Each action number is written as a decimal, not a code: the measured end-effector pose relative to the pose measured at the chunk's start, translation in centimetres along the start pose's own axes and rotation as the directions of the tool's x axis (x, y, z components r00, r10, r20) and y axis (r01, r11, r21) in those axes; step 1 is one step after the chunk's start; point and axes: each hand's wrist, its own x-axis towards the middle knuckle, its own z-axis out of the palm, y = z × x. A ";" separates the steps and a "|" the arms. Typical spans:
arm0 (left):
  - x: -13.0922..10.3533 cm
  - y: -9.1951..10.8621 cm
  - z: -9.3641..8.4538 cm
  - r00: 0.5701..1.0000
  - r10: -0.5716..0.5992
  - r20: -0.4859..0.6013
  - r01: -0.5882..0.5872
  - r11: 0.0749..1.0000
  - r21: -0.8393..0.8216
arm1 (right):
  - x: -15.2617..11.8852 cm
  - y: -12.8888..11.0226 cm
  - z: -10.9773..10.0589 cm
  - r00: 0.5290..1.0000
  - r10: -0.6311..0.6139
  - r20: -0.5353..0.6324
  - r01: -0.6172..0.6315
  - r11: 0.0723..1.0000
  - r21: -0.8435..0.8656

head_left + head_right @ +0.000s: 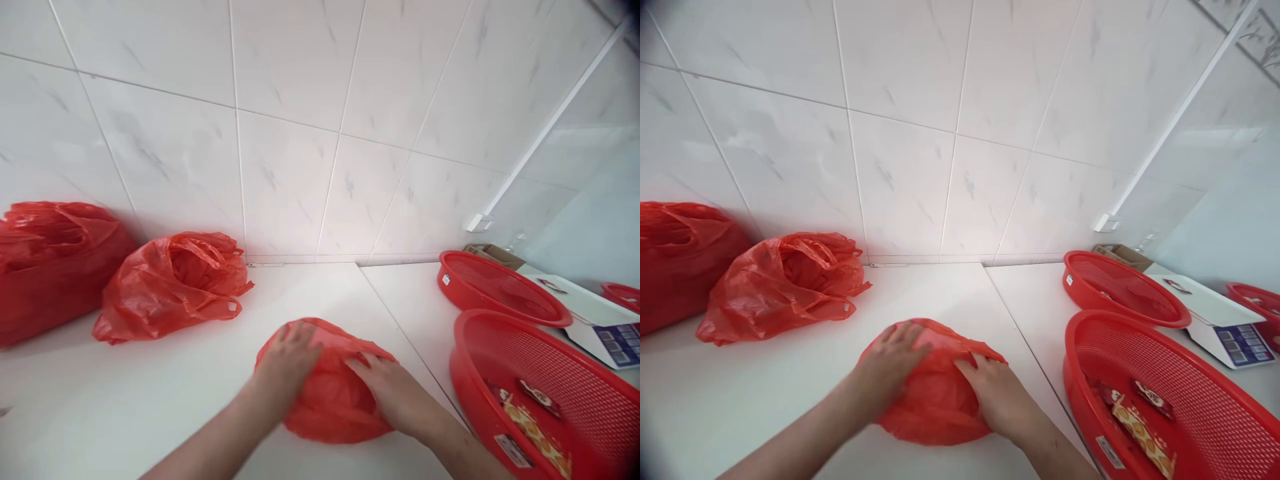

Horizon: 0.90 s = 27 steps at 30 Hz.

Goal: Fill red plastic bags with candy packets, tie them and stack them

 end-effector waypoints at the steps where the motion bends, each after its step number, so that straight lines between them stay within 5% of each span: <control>1: 0.5 -0.9 -0.3 0.996 0.018 0.085 -0.027 0.995 0.101 | -0.2 0.4 -0.1 1.000 -0.020 0.013 0.020 1.000 0.008; 4: 1.3 -2.2 -1.3 0.953 0.001 0.303 -0.147 0.876 0.459 | -0.3 1.5 -0.6 0.999 -0.039 -0.011 0.041 0.985 0.169; 6: 1.6 -2.0 -1.7 0.941 -0.005 0.338 -0.204 0.789 0.580 | 0.6 2.1 -0.7 0.992 0.001 -0.128 0.036 0.957 0.286; 10: 1.8 -0.6 -1.9 0.944 0.044 0.327 -0.244 0.760 0.603 | 3.1 2.6 -0.4 0.923 0.069 -0.379 0.046 0.957 0.285; 13: 1.1 -0.6 -2.2 0.930 0.203 0.308 -0.347 0.762 0.547 | 2.4 1.8 -1.1 0.870 0.081 -0.486 0.039 0.972 0.233; 17: -1.4 -3.5 -2.2 0.873 0.418 0.251 -0.478 0.631 0.611 | -3.1 1.0 -3.2 0.760 0.073 -0.645 -0.042 0.997 0.064; 21: -3.4 -7.2 -1.2 0.858 0.487 0.164 -0.441 0.534 0.721 | -10.8 3.8 -3.3 0.685 0.302 -0.663 -0.393 0.919 0.013; 23: -4.0 -8.3 -0.6 0.877 0.476 0.069 -0.370 0.575 0.730 | -14.2 6.1 -2.3 0.666 0.442 -0.601 -0.537 0.843 0.024; 27: -4.2 -8.9 0.0 0.935 0.347 -0.076 -0.233 0.762 0.604 | -18.2 9.6 -0.3 0.688 0.473 -0.550 -0.539 0.841 0.049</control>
